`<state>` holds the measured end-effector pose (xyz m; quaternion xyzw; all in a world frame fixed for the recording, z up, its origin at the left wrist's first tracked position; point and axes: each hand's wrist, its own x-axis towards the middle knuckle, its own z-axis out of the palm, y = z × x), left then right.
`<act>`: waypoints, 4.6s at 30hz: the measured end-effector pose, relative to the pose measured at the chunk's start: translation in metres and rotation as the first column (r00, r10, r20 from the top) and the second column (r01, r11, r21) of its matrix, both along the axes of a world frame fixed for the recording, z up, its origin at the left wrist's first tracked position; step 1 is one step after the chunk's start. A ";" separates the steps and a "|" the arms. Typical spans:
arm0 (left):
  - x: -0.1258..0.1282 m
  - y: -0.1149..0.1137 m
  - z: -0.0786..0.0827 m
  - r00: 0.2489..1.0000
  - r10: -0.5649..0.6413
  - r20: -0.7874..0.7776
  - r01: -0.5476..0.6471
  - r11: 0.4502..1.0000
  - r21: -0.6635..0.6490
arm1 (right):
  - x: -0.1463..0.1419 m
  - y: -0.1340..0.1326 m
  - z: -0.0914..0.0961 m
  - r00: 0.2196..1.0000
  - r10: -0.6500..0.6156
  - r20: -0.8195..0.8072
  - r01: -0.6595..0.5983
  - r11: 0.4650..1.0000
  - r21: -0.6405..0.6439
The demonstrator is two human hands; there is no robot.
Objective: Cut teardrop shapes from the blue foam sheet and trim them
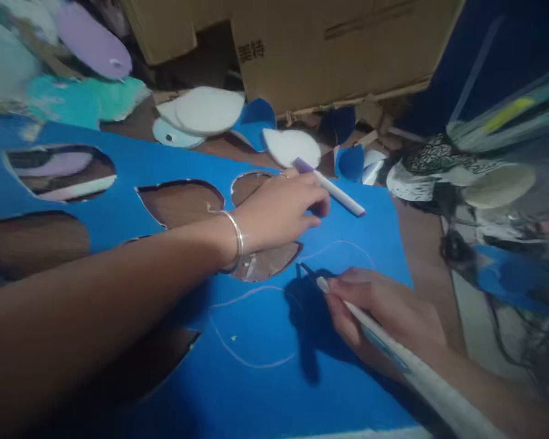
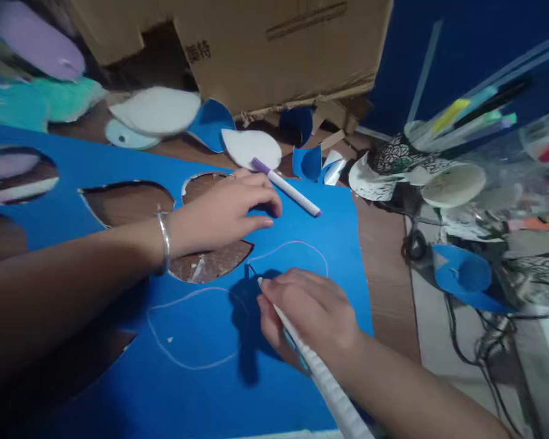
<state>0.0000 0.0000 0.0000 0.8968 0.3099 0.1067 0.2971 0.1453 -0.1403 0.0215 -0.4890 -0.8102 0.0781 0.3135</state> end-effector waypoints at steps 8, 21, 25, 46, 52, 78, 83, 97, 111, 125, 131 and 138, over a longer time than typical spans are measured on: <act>0.003 0.001 0.000 1.000 0.003 0.006 -0.003 1.000 -0.003 | 0.002 0.002 -0.009 0.998 0.016 0.053 -0.018 0.999 0.038; 0.003 0.000 -0.001 1.000 0.007 0.030 -0.007 1.000 0.000 | 0.000 0.003 -0.005 0.999 0.008 0.045 -0.007 1.000 -0.019; 0.003 0.001 -0.001 0.999 0.006 0.035 -0.006 1.000 -0.003 | 0.000 0.004 -0.001 0.998 0.019 0.063 -0.017 0.999 -0.040; 0.003 0.001 -0.001 1.000 0.016 0.025 -0.016 1.000 0.008 | -0.001 0.011 0.008 0.998 0.038 0.041 -0.030 0.984 -0.175; 0.003 0.001 -0.002 0.999 0.011 0.047 -0.011 1.000 0.013 | 0.001 0.014 0.013 0.996 0.053 0.073 -0.037 0.977 -0.211; 0.002 0.003 -0.005 0.999 -0.005 0.048 0.004 0.999 0.039 | 0.003 0.014 0.016 0.996 0.055 0.068 -0.035 0.965 -0.261; 0.002 0.004 -0.005 0.999 -0.003 0.051 0.001 0.999 0.035 | 0.005 0.016 0.017 0.995 0.067 0.078 -0.045 0.965 -0.260; 0.003 0.004 -0.005 0.999 -0.004 0.053 0.002 0.999 0.033 | 0.006 0.016 0.018 0.994 0.072 0.079 -0.049 0.964 -0.262; 0.002 0.004 -0.004 0.999 -0.001 0.050 0.000 1.000 0.023 | 0.006 0.014 0.018 0.996 0.060 0.067 -0.039 0.960 -0.278; 0.003 0.004 -0.003 0.999 -0.005 0.033 0.004 1.000 0.017 | 0.008 0.012 0.020 0.996 0.081 0.049 -0.059 0.935 -0.349; 0.002 0.004 -0.003 1.000 -0.001 0.030 0.001 1.000 0.011 | 0.010 0.013 0.023 0.992 0.115 0.056 -0.087 0.928 -0.362; 0.002 0.005 -0.003 0.999 0.003 0.039 -0.003 1.000 0.017 | 0.011 0.015 0.024 0.988 0.137 0.067 -0.104 0.927 -0.360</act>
